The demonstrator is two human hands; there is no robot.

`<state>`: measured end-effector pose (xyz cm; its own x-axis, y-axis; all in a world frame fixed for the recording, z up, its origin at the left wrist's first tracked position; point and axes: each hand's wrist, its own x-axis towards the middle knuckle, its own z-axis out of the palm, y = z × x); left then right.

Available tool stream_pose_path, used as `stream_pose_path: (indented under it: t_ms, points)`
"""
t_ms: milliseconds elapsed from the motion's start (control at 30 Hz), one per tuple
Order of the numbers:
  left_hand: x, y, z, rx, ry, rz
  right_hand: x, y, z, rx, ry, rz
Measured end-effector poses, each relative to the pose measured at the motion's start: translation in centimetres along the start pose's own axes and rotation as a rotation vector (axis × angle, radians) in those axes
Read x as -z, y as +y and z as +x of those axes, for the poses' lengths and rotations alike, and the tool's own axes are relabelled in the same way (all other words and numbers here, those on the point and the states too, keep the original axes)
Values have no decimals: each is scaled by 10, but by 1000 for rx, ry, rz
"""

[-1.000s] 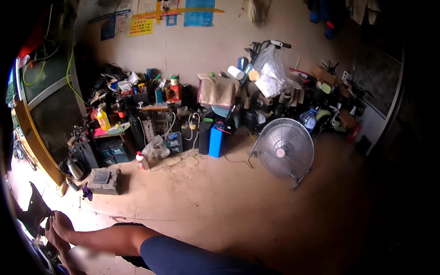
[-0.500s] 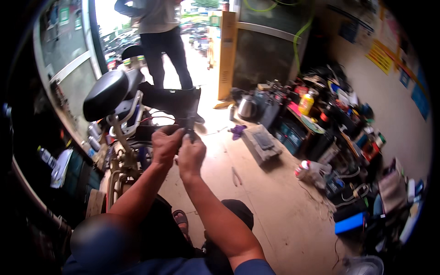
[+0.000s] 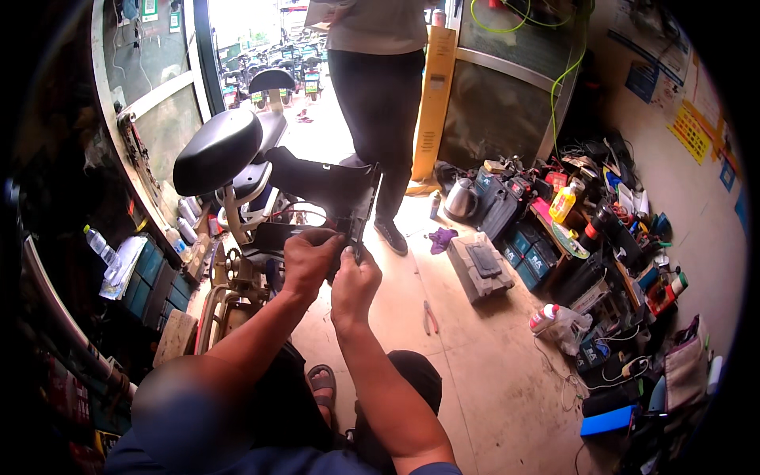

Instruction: The person repairs a black plastic casing by hand using a small screwdriver and a power drill, threading wires through holes and securing screws into the component.

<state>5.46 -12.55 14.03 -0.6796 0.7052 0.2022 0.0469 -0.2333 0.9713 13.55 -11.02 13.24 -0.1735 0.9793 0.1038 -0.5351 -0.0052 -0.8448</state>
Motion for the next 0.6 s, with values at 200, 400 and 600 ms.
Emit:
stream_pose_path:
  t_ms: [200, 400, 600]
  points:
    - [6, -8, 4, -25, 5, 13, 1, 1, -2, -44, -52, -39]
    - [4, -1, 0, -1, 0, 15, 1, 0, -2, -15, -57, -65]
    - [5, 4, -1, 0, 37, 57, -1, 6, -1, -25, -66, -34]
